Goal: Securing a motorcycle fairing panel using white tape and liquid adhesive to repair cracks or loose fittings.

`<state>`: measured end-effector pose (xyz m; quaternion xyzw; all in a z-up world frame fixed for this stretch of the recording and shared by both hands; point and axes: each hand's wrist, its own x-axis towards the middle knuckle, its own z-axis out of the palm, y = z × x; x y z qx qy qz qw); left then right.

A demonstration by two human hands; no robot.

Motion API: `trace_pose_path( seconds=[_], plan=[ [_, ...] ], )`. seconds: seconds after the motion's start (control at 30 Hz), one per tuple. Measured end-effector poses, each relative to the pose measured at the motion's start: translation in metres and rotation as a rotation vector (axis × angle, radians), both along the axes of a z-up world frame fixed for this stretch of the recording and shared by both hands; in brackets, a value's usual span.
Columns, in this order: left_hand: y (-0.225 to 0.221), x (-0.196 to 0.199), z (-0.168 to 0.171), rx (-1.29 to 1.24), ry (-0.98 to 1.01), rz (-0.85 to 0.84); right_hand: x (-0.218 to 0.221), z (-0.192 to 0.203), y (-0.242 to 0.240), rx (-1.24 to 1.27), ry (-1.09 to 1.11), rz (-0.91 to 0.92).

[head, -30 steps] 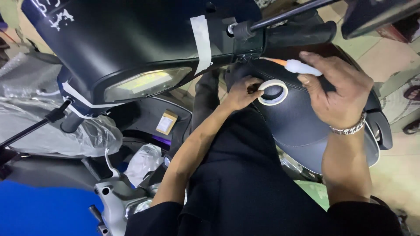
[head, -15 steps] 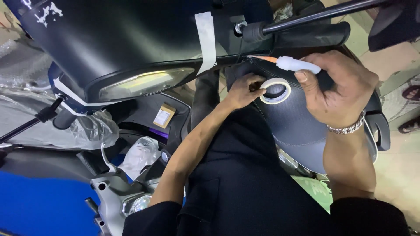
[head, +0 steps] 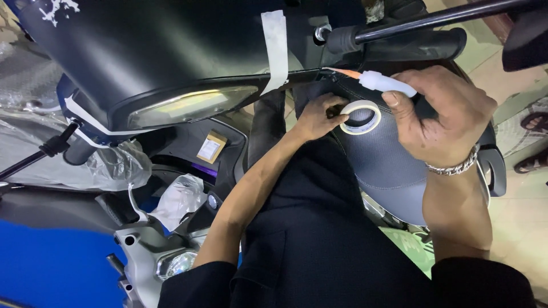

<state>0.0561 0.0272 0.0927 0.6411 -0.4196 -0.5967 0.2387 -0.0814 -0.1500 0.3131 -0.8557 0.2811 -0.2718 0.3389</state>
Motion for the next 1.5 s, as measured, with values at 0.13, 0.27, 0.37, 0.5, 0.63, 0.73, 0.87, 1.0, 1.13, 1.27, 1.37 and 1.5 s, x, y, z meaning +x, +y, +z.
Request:
trace_pose_path(
  seconds=[0.13,0.27,0.37,0.5,0.63,0.73,0.87,1.0,1.13,1.27,1.37,1.5],
  plan=[
    [-0.001,0.000,0.002,0.022,0.014,-0.006,-0.001,0.005,0.001,-0.010,0.066,-0.002],
    [-0.001,0.000,0.006,0.029,0.029,0.045,-0.003,0.001,0.001,-0.067,0.071,0.007],
    [-0.002,0.000,0.006,0.002,0.038,0.047,-0.004,0.001,0.001,-0.081,0.066,0.009],
    [-0.001,0.000,0.003,-0.001,0.000,0.007,-0.007,-0.004,0.002,-0.112,0.059,0.000],
    [0.000,-0.001,0.001,0.009,-0.007,0.007,-0.005,-0.003,0.001,-0.120,0.039,0.012],
    [0.000,0.000,0.002,-0.026,0.028,0.019,-0.004,-0.003,0.001,-0.105,0.010,0.007],
    [0.001,-0.003,0.000,-0.024,0.066,0.073,-0.005,-0.002,0.001,-0.107,0.026,0.012],
    [-0.001,-0.001,0.003,-0.012,0.022,0.045,-0.009,-0.004,0.002,-0.128,0.055,0.006],
    [-0.001,-0.001,0.003,-0.023,0.052,0.068,-0.011,-0.005,0.001,-0.135,0.050,0.009],
    [-0.003,0.000,0.004,0.001,0.031,0.031,-0.010,-0.002,0.001,-0.105,0.049,0.013],
    [-0.003,0.001,0.006,-0.001,0.022,0.019,-0.013,-0.002,0.002,-0.108,0.060,0.001],
    [-0.004,0.001,0.008,0.045,0.007,0.015,-0.020,-0.003,0.001,-0.121,0.105,0.009]
  ],
)
